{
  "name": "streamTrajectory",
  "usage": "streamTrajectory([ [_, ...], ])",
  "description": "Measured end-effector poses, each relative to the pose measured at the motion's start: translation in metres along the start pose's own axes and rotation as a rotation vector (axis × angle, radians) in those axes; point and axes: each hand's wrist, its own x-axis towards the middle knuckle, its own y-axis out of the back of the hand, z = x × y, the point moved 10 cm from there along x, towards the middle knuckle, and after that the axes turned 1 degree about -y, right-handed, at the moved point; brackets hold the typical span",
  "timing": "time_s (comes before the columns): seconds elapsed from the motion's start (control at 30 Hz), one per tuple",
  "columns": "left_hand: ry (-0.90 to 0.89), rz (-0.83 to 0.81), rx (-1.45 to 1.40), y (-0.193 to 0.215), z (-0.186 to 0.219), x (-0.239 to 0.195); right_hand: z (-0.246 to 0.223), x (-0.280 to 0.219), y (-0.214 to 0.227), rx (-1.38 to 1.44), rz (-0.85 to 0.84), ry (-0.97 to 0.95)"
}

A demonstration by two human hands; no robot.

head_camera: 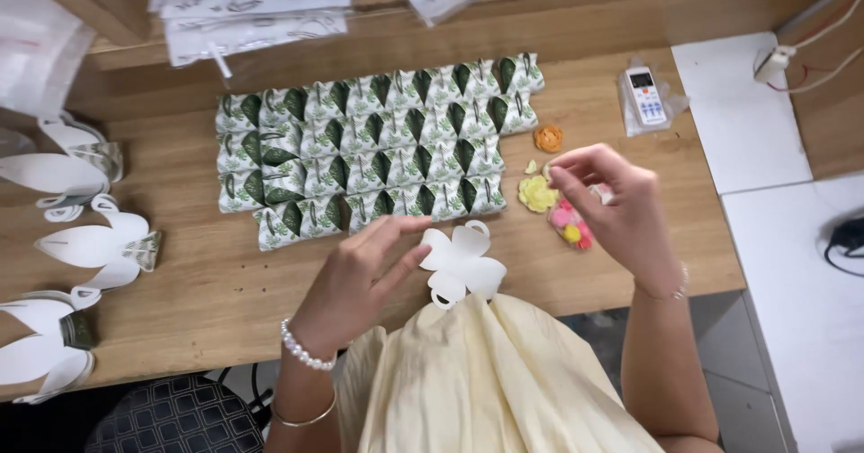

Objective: Packaging floral-shaped candles and instructions into small plastic bags and decorative boxes.

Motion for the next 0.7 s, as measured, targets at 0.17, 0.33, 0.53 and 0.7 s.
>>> streamTrajectory([
  [0.17,-0.403,0.386,0.106,0.107,0.114,0.011,-0.151,0.015,0.027,-0.123,0.198,0.442],
  [0.33,-0.594,0.595,0.198,0.154,0.151,0.054,-0.209,0.033,0.026,-0.249,0.352,0.719],
  [0.53,-0.515,0.546,0.373,0.181,0.124,0.145,-0.215,0.093,0.009,-0.453,0.346,0.775],
  [0.7,-0.556,0.378,0.529,0.169,0.102,0.204,-0.194,0.151,-0.008,-0.629,0.376,0.665],
])
